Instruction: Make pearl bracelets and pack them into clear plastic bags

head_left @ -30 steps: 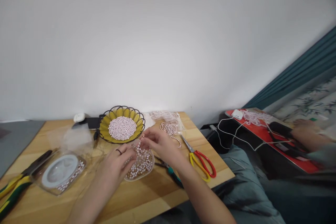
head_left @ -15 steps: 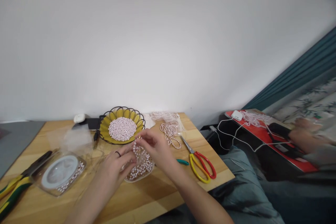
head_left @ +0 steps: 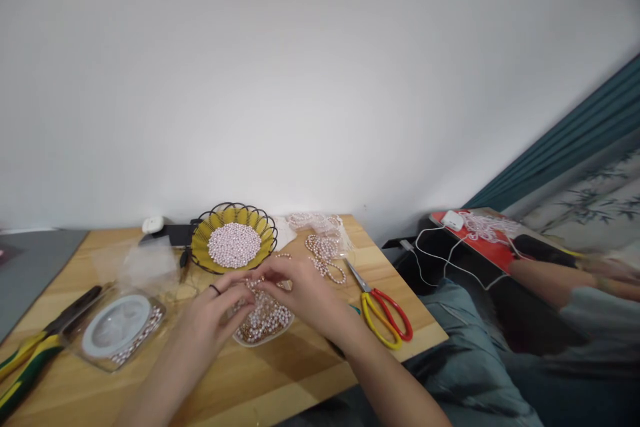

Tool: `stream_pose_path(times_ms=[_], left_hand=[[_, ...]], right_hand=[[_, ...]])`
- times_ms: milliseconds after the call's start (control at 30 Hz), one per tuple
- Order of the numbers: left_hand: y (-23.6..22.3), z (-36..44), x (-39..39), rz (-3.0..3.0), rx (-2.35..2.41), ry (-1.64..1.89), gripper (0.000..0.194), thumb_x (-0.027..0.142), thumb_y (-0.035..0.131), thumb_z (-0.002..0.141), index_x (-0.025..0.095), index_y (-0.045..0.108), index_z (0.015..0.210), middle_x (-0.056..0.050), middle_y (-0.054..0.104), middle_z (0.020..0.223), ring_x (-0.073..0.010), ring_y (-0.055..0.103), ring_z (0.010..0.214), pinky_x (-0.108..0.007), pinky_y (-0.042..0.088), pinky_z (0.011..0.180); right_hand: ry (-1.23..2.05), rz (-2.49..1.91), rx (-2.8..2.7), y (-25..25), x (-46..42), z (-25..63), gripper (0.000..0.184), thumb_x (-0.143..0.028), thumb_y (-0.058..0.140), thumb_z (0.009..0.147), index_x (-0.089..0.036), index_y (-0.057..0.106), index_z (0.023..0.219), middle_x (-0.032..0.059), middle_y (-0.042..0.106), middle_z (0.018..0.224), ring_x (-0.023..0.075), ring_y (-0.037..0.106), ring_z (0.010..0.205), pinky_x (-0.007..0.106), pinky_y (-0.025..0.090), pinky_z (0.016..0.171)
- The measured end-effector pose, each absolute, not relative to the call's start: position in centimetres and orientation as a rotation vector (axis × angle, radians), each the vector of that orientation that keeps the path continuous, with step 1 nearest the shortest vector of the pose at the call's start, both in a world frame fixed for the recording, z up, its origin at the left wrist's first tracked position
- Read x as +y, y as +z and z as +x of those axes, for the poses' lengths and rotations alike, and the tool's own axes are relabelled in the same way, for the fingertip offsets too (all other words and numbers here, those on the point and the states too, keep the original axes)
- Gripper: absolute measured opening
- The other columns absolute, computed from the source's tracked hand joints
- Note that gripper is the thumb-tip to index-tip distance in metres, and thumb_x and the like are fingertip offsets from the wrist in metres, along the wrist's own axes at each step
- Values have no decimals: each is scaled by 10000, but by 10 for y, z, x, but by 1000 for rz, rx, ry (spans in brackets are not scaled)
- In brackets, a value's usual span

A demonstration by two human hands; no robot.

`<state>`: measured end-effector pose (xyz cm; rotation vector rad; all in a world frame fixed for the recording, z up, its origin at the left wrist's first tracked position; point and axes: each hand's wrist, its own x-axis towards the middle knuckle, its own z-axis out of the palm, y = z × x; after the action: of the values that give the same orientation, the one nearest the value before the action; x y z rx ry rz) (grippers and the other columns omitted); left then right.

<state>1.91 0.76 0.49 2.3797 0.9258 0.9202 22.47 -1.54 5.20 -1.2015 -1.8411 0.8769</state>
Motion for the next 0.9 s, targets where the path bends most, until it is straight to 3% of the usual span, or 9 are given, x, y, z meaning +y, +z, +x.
stream_pose_path(times_ms=[133, 300, 567, 733, 900], left_hand=[[6, 19, 8, 2377, 905, 929, 158, 215, 532, 962, 238, 657, 868, -81, 697, 1238, -219, 744, 991, -304, 563, 816], [6, 18, 8, 2332, 914, 981, 151, 216, 548, 959, 252, 661, 865, -51, 721, 1173, -205, 745, 994, -284, 560, 815], [5, 18, 7, 2213, 931, 989, 105, 243, 568, 947, 262, 652, 887, 2, 751, 990, -184, 742, 857, -267, 561, 754], [3, 14, 8, 2180, 922, 1054, 82, 258, 586, 962, 277, 658, 928, 6, 745, 1015, -193, 739, 952, -280, 559, 813], [4, 14, 8, 2179, 908, 1053, 75, 267, 602, 964, 285, 675, 959, -2, 749, 1071, -184, 746, 952, -263, 578, 791]], right_hand=[[831, -1186, -1930, 59, -18, 224, 280, -60, 681, 899, -234, 687, 1119, 48, 786, 1023, 196, 745, 928, 320, 577, 824], [669, -1154, -1973, 59, -17, 223, 213, -34, 666, 901, -213, 663, 1017, 36, 760, 955, 179, 721, 873, 287, 549, 771], [358, -1079, -2146, 60, -20, 224, 163, -102, 543, 1013, -180, 681, 974, 49, 708, 897, 172, 644, 818, 276, 489, 719], [90, -1063, -2075, 60, -22, 230, 119, -102, 615, 980, -199, 684, 972, 27, 739, 881, 206, 609, 883, 332, 457, 816], [92, -1093, -2140, 55, -24, 235, 223, -81, 698, 928, -238, 668, 1084, -2, 755, 985, 221, 616, 1044, 395, 396, 985]])
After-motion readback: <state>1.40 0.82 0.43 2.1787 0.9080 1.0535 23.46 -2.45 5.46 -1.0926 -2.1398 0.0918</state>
